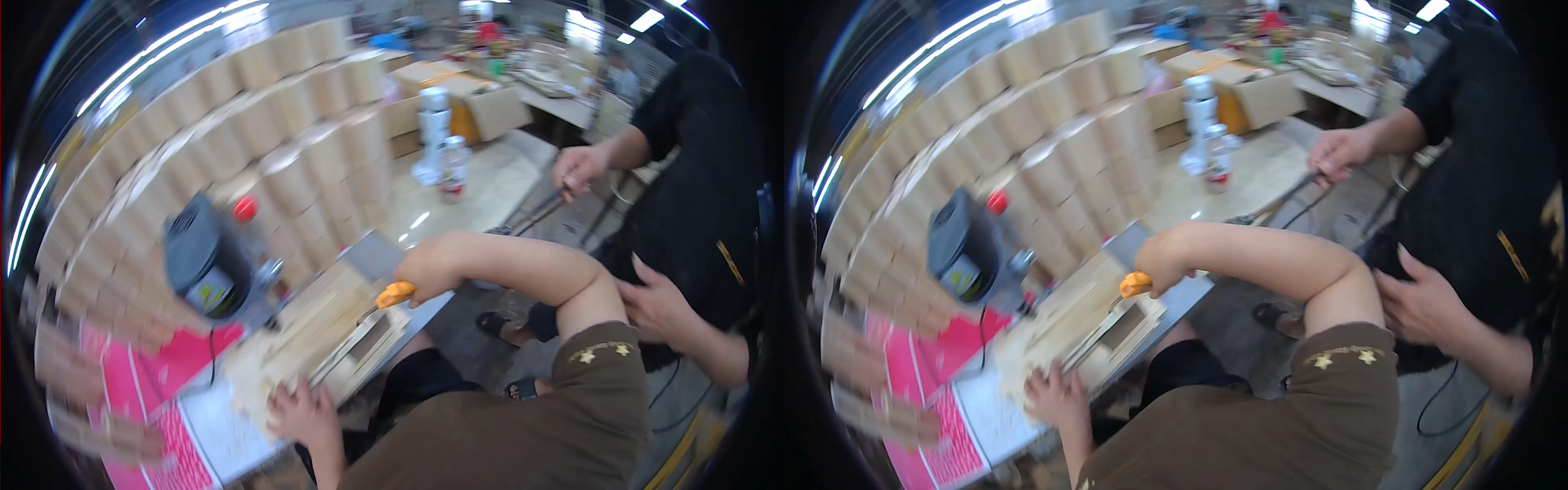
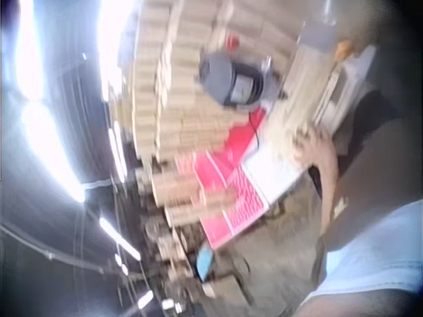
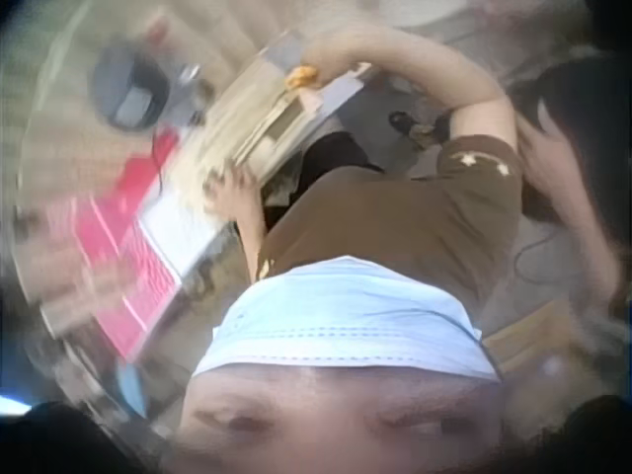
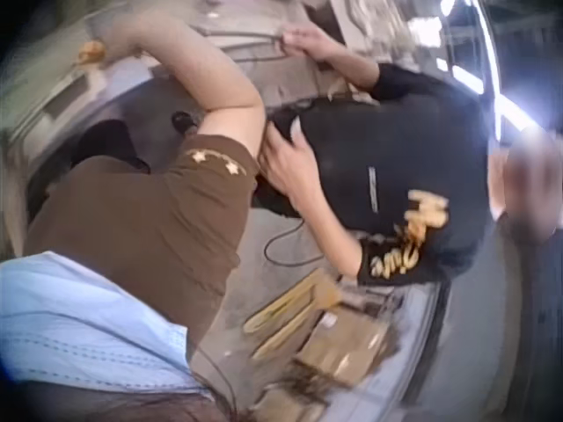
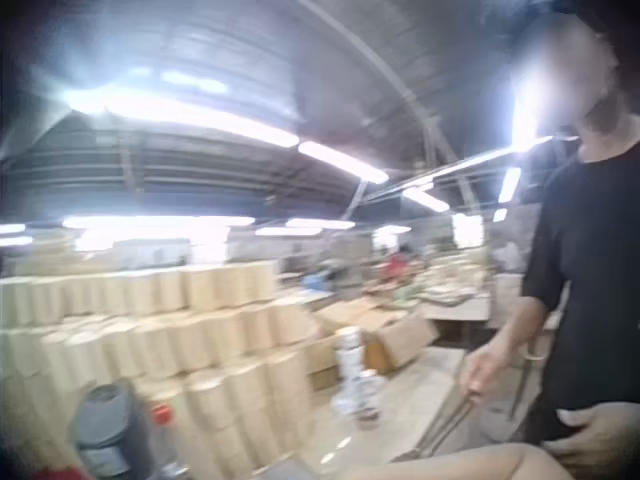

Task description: Drilling or routing slots into cylindrical wood components using a vertical routing machine.

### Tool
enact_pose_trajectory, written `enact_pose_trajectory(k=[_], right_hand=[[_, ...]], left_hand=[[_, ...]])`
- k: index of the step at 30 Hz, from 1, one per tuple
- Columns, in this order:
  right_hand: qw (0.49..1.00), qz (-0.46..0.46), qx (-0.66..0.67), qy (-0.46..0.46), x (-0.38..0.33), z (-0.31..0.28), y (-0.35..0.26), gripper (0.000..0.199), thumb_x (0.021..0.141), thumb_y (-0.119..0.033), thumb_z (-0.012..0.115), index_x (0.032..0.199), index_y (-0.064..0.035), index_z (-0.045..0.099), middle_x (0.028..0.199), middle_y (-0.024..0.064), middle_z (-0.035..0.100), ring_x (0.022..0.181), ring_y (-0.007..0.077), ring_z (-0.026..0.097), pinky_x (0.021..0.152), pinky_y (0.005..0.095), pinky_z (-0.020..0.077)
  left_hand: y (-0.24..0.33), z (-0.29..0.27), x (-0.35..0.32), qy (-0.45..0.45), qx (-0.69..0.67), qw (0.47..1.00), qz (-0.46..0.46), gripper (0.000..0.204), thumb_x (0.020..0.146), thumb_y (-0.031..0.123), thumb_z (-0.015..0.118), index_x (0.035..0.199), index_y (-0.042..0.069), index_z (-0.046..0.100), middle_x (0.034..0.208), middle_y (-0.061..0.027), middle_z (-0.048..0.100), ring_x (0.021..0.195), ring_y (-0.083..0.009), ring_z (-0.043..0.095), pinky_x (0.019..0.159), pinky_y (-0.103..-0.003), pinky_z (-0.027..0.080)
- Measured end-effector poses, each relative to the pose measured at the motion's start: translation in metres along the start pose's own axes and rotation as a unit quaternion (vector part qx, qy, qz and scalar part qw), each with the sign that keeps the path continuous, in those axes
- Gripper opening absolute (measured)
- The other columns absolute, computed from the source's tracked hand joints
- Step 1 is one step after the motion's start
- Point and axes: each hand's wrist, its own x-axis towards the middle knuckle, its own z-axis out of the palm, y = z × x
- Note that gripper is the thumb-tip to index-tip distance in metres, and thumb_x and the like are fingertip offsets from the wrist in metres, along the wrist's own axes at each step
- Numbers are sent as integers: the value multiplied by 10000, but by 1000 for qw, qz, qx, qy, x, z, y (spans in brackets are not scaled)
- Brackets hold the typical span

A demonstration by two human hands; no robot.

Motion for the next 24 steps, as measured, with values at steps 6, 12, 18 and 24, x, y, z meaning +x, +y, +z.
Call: enact_pose_trajectory(k=[6, 12, 18, 24], right_hand=[[922, 328, -37, 202, -64, 29, 91, 277, 743, -242, 650, 970, -83, 648, 898, 120, 655, 873, 313, 623, 787, 436, 469], [877, 119, 110, 451, -35, 95, 45, 491, 719, -215, 710, 1143, -41, 533, 1153, 179, 528, 1136, 348, 444, 941, 429, 376], [860, -154, 188, 448, 64, 140, -50, 805, 642, -204, 767, 1334, -111, 366, 1270, 192, 391, 1184, 393, 348, 1016, 472, 296], [842, -127, 169, 497, 89, 134, -38, 448, 660, -62, 715, 1088, -75, 583, 1053, 117, 539, 1023, 310, 465, 895, 400, 376]], left_hand=[[4, -10, 9, -1, 19, 999, 35, 372, 788, 391, 600, 1119, 222, 592, 1224, -130, 480, 1175, -374, 382, 855, -637, 279], [2, -6, 13, -19, -3, 999, 50, 409, 803, 429, 591, 1162, 235, 571, 1281, -128, 433, 1189, -375, 363, 856, -637, 281], [-8, -21, 10, -2, -158, 985, 63, 723, 665, 345, 767, 1295, 165, 462, 1315, -220, 350, 1204, -402, 340, 950, -541, 292], [-48, -8, -7, 41, -286, 955, -70, 857, 600, 194, 833, 1302, 33, 369, 1265, -184, 410, 1165, -300, 425, 937, -369, 393]])
